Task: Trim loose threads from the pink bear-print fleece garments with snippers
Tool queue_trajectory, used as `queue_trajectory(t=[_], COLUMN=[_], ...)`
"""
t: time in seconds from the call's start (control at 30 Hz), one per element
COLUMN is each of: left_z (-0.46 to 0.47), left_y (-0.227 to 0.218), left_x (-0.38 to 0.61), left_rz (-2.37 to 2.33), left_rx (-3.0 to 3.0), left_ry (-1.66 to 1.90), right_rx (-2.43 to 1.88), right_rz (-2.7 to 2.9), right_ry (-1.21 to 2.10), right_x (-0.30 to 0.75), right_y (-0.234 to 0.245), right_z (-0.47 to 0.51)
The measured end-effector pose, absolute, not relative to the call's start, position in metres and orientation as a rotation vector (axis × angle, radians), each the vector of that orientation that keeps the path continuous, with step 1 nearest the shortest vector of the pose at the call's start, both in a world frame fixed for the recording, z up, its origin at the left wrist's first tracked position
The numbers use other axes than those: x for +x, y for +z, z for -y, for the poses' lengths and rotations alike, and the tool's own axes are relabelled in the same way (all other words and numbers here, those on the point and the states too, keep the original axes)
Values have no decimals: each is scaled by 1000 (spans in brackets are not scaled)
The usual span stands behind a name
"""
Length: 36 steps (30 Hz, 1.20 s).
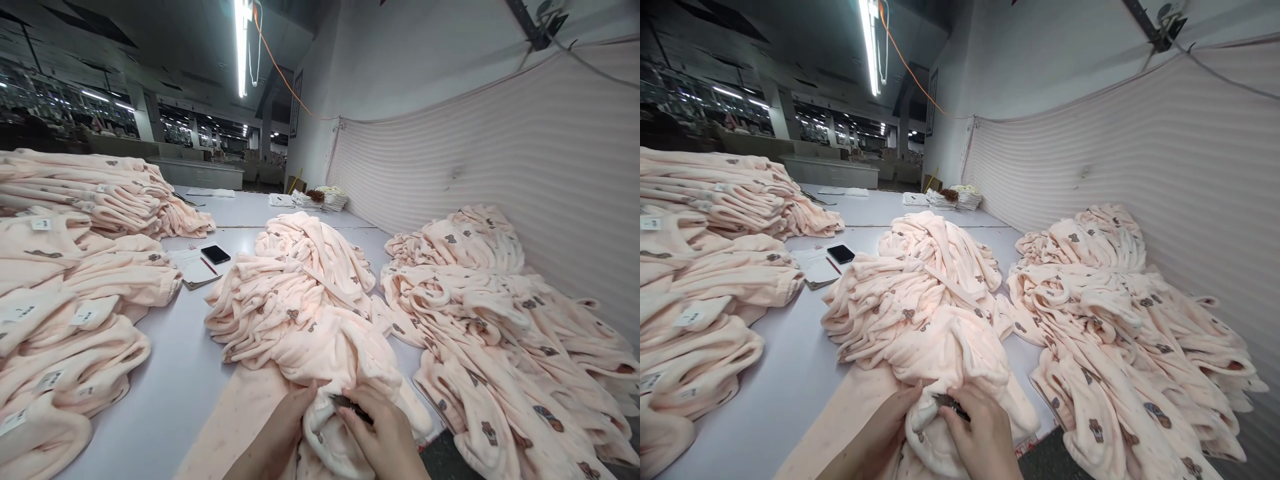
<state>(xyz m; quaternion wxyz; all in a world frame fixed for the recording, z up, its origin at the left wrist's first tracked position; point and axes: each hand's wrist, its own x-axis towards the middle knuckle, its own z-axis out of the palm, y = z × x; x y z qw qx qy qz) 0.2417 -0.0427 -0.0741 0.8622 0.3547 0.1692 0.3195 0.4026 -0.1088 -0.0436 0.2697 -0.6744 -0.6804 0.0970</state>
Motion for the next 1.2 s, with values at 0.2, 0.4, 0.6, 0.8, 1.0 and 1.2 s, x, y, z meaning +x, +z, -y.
queue_trajectory(t=[0.2, 0.4, 0.6, 0.8, 1.0, 1.2], left_z=[41, 41, 40, 31, 24, 44], left_y=[-77, -77, -85, -85, -71, -72], left_x=[239, 245, 247, 258, 255, 213], left_rz=[-372, -442, -524, -590, -551, -679], left_rx=[747, 671, 633, 650, 689, 782], left_ry=[663, 685, 681, 646, 677, 738], right_rx=[-1825, -1795, -1849, -1732, -1835, -1541], right_rz=[1744, 1782, 1855, 1718, 1928, 1420], right_ry=[361, 357, 147, 571, 464, 726], right_x=[409, 402, 396, 390, 369, 399], right_y=[-40, -45, -48, -59, -97, -79], right_z=[105, 118, 122, 142, 150, 122])
